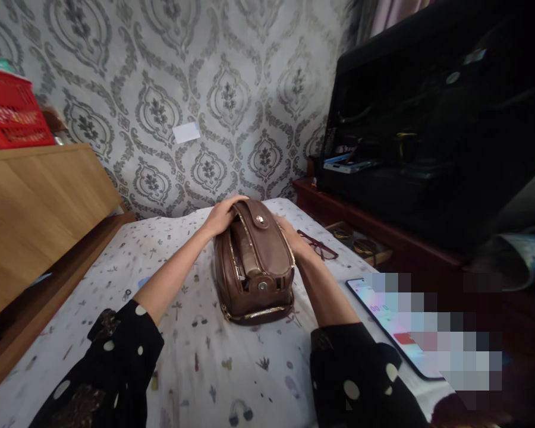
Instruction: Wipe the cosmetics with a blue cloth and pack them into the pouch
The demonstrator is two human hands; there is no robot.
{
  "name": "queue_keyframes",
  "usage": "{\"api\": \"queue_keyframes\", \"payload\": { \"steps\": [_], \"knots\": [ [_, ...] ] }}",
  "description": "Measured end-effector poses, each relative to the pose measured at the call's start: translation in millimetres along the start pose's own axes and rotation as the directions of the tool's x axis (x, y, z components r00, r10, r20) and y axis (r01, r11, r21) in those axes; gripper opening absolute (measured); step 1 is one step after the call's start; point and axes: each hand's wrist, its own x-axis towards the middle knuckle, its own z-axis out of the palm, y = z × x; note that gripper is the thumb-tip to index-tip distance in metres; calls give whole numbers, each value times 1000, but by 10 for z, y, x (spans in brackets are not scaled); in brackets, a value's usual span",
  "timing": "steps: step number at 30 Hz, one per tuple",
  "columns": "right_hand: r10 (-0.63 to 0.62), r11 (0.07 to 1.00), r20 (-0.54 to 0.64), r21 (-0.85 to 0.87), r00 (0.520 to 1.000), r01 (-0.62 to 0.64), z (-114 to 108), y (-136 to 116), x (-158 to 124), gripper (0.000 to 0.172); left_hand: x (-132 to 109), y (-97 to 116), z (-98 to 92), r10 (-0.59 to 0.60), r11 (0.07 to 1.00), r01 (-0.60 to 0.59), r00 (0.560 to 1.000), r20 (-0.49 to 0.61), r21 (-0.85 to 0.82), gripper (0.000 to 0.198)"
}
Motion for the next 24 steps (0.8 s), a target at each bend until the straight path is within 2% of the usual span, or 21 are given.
{"api": "queue_keyframes", "payload": {
  "steps": [4, 9, 11, 16, 20, 24],
  "knots": [
    [40, 995, 56, 91, 998, -45, -35, -109, -212, 66, -86, 42, 3, 2, 996, -7, 998, 63, 93, 46],
    [85, 991, -96, 109, 992, -74, 1, -125, -416, 65, -179, 153, 15, -20, 988, 9, 997, 74, 152, 50],
    [90, 993, -116, 90, 989, -80, 17, -117, -459, 66, -255, 251, 11, -17, 986, 5, 998, 69, 166, 52],
    [65, 998, -125, 27, 990, -62, 41, -128, -543, 66, -628, 612, 17, 25, 980, -39, 997, 69, 195, 57],
    [14, 1000, -133, -20, 991, -16, 53, -138, -607, 56, -1023, 860, 115, -61, 968, 50, 997, 38, 246, 56],
    [-19, 999, -135, -49, 991, 12, 65, -119, -635, 52, -1247, 934, 283, -103, 964, 115, 993, -61, 242, 46]
  ]
}}
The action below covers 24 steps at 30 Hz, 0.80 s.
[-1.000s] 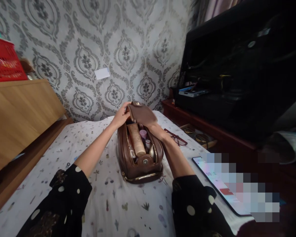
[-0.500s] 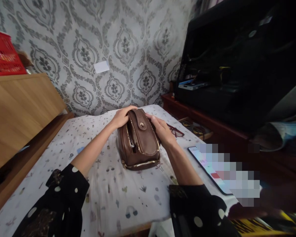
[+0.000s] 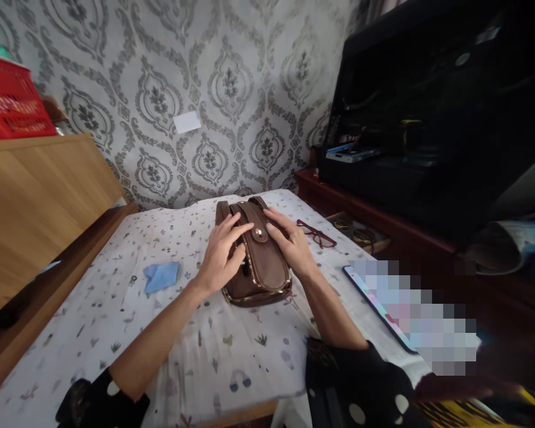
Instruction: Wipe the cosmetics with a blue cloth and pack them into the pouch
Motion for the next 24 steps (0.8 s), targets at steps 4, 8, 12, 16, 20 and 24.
{"api": "queue_keyframes", "payload": {
  "steps": [4, 8, 12, 16, 20, 24],
  "knots": [
    [-24, 1000, -20, 1, 1000, 24, 27, 22, -9, 51, -10, 11, 130, 9, 998, -15, 996, -88, -63, 42],
    [-45, 999, -70, 4, 997, 45, 49, 44, -18, 50, -1, 39, 137, 29, 998, -33, 996, -80, -45, 44],
    [-50, 999, -80, 17, 996, 51, 49, 64, -19, 50, -65, 94, 75, 71, 990, -75, 997, 39, 119, 78],
    [-68, 997, -81, 19, 994, 70, 46, 74, -17, 49, -117, 165, 78, 84, 943, -114, 991, 106, 314, 100],
    [-64, 998, -77, 24, 995, 66, 48, 76, -19, 49, -116, 185, 100, 122, 903, -159, 986, 117, 398, 88],
    [-67, 998, -55, 13, 996, 68, 48, 61, -28, 53, -99, 133, 80, 171, 902, -178, 984, 52, 395, 69]
  ]
}}
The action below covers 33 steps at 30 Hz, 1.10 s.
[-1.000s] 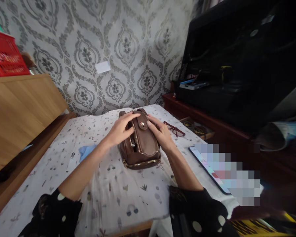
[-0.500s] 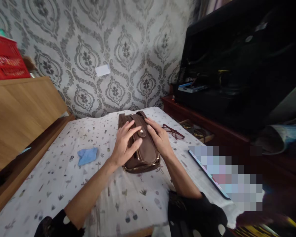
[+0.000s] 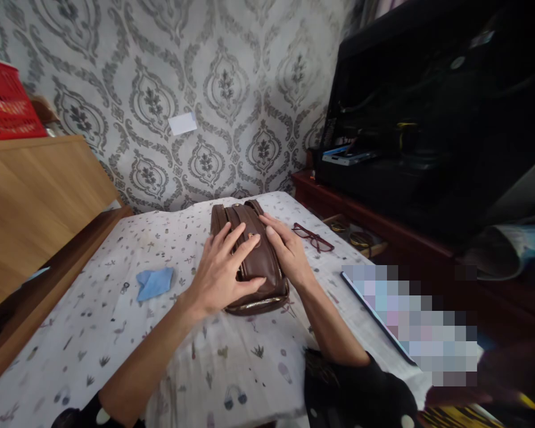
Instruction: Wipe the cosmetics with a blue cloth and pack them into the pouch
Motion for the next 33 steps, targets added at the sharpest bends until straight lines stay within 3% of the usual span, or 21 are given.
{"api": "queue_keyframes", "payload": {
  "steps": [7, 16, 25, 28, 33],
  "knots": [
    [-8, 998, 32, -54, 999, 9, -2, -74, -29, 55, 33, -91, 24, -43, 993, 33, 995, -91, -115, 45],
    [10, 992, 73, -127, 997, -1, -17, -85, -3, 54, 46, -98, 95, -89, 979, 64, 988, -123, -192, 38],
    [-61, 961, 214, -253, 975, 115, 16, 1, 125, 57, 50, -119, 152, -84, 975, 43, 980, -183, -218, 32],
    [-68, 947, 155, -301, 986, 113, 42, -81, 83, 52, 50, -115, 148, -79, 976, 38, 980, -183, -216, 33],
    [-112, 923, -68, -377, 991, 78, 152, -230, -168, 47, 47, -107, 129, -86, 976, 48, 981, -176, -211, 33]
  ]
}}
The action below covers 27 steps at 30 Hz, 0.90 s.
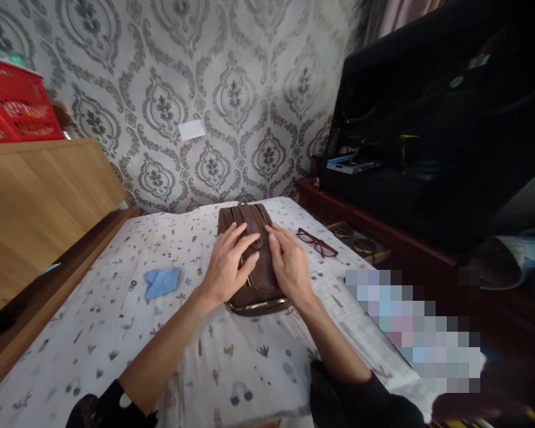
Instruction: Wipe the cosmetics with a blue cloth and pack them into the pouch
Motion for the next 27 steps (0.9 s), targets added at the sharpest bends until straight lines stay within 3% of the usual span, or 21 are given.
{"api": "queue_keyframes", "payload": {
  "steps": [4, 8, 13, 16, 19, 21, 24, 27],
  "knots": [
    [-75, 984, -119, -171, 990, 54, 98, -104, -280, 44, -1, -4, 6, -10, 1000, 10, 1000, 9, -2, 34],
    [-184, 925, -133, -358, 974, 126, 208, -115, -428, 47, -8, 14, 12, -48, 999, 48, 999, 2, -22, 35],
    [-267, 893, -147, -409, 952, 187, 251, -68, -423, 48, 37, 15, -55, -78, 987, 79, 997, 10, -140, 38],
    [-273, 896, -163, -402, 948, 189, 253, -50, -431, 49, 197, -177, -69, -169, 940, 148, 985, -45, -308, 40],
    [-282, 895, -168, -400, 945, 195, 258, -34, -456, 53, 453, -556, -3, -418, 842, 350, 904, -87, -410, 40],
    [-291, 891, -166, -407, 942, 203, 258, -26, -469, 58, 616, -844, 71, -627, 685, 578, 778, 47, -444, 39],
    [-312, 883, -171, -414, 935, 219, 251, -25, -466, 63, 765, -1208, 171, -697, 549, 717, 676, 238, -431, 55],
    [-297, 887, -164, -413, 941, 208, 239, -41, -441, 62, 814, -1436, 229, -721, 440, 790, 594, 356, -426, 69]
  ]
}}
